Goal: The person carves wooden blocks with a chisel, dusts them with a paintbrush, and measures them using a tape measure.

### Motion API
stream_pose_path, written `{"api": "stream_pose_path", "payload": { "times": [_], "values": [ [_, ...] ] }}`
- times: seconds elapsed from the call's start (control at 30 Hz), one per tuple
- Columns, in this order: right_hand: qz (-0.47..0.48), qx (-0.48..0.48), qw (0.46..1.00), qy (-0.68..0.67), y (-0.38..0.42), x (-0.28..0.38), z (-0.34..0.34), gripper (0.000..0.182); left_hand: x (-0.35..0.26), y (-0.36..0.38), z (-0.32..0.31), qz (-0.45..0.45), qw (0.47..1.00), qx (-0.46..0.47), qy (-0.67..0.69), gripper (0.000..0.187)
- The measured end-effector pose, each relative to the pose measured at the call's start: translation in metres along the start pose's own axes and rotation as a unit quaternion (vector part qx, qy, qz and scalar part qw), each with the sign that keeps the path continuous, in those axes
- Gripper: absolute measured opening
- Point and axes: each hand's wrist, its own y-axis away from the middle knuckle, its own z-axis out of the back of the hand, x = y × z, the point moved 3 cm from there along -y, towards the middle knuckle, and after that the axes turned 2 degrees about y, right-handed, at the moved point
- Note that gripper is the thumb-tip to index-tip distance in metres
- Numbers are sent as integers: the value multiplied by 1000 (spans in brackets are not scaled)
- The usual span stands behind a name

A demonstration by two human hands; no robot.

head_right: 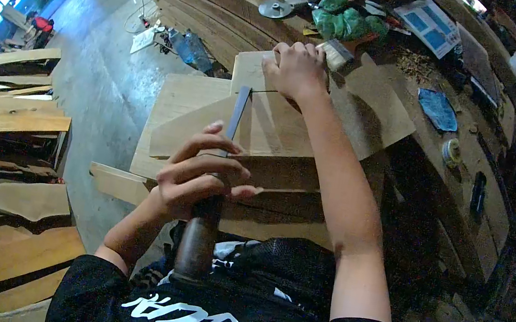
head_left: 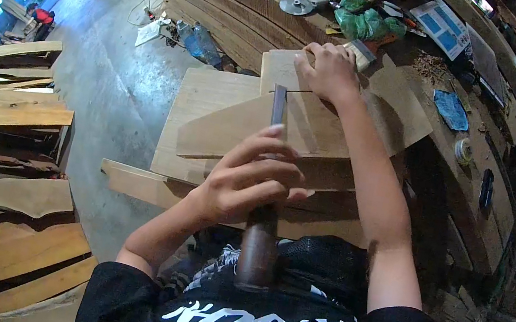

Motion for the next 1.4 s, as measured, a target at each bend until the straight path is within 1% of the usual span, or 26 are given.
{"api": "stream_pose_path", "payload": {
  "times": [0.03, 0.13, 0.23, 0.33, 0.37, 0.5, 0.6, 0.63, 0.73, 0.77, 0.83, 0.87, 0.9, 1.0, 1.03, 1.07, 1.13, 1.17, 1.2, 1.23, 1.27, 1.33, 1.37, 1.4],
  "values": [
    [3, -10, 1000, 2, 0, 1, 1, 44, 1, -1, -1, 1, 1000, -10, 15, 25],
    [2, -14, 1000, 5, 1, 2, 2, 44, 10, 16, -4, 48, 998, 12, 46, 26],
    [0, -5, 1000, 0, 1, 1, 2, 44, 22, 24, -11, 60, 993, 97, -10, 25],
    [-6, 6, 1000, -3, -1, 0, 0, 45, 37, 31, -21, 78, 994, 70, -21, 24],
    [-6, 4, 1000, -2, -2, -1, -1, 45, 39, 32, -21, 102, 992, 68, -33, 24],
    [-9, 4, 1000, -10, -1, -3, -3, 45, 30, 38, -9, 165, 971, 39, -169, 37],
    [-4, -3, 1000, -12, -1, -2, -2, 45, 14, 47, 6, 237, 935, 76, -251, 39],
    [-2, -8, 1000, -11, -1, -1, -2, 45, 13, 56, 10, 224, 925, 84, -294, 42],
    [0, 2, 1000, 1, 0, 0, 0, 47, 3, 67, 24, 395, 871, 195, -217, 43],
    [0, -1, 1000, 2, 1, 0, 0, 47, 3, 70, 28, 398, 880, 199, -167, 44],
    [2, -6, 1000, 5, 1, -1, -1, 47, 8, 79, 30, 413, 881, 232, -7, 47],
    [-1, 1, 1000, -5, -1, -2, -3, 47, 10, 85, 30, 418, 872, 245, 73, 49],
    [-3, 7, 1000, -14, -3, -2, -4, 47, 13, 93, 29, 444, 846, 256, 145, 46],
    [-5, 13, 1000, -17, -3, -4, -5, 47, 17, 93, 34, 359, 858, 251, 268, 47],
    [-5, 13, 1000, -14, -2, -4, -5, 48, 18, 103, 35, 445, 798, 199, 355, 43],
    [-5, 11, 1000, -9, -2, -3, -5, 49, 17, 104, 35, 462, 771, 134, 417, 40],
    [-4, 8, 1000, 0, -3, -4, -7, 50, 15, 101, 33, 485, 699, -2, 526, 34],
    [-1, -8, 1000, -1, -2, -5, -6, 49, 18, 96, 41, 486, 728, 12, 484, 30],
    [2, -25, 1000, -1, -2, -4, -6, 48, 22, 93, 46, 498, 755, 14, 427, 32],
    [6, -41, 999, -2, -1, -3, -6, 48, 23, 88, 49, 514, 741, 19, 432, 34],
    [-5, -20, 1000, -7, -1, -3, -6, 49, 23, 81, 52, 529, 728, 22, 435, 37],
    [-26, 19, 999, -16, -3, -2, -3, 51, 31, 77, 49, 579, 685, 29, 442, 46],
    [-44, 14, 999, -9, -3, 0, -1, 51, 34, 75, 47, 602, 662, 33, 445, 52],
    [-63, 9, 998, -2, -2, 1, -1, 50, 39, 71, 46, 613, 663, 43, 427, 59]
  ]
}}
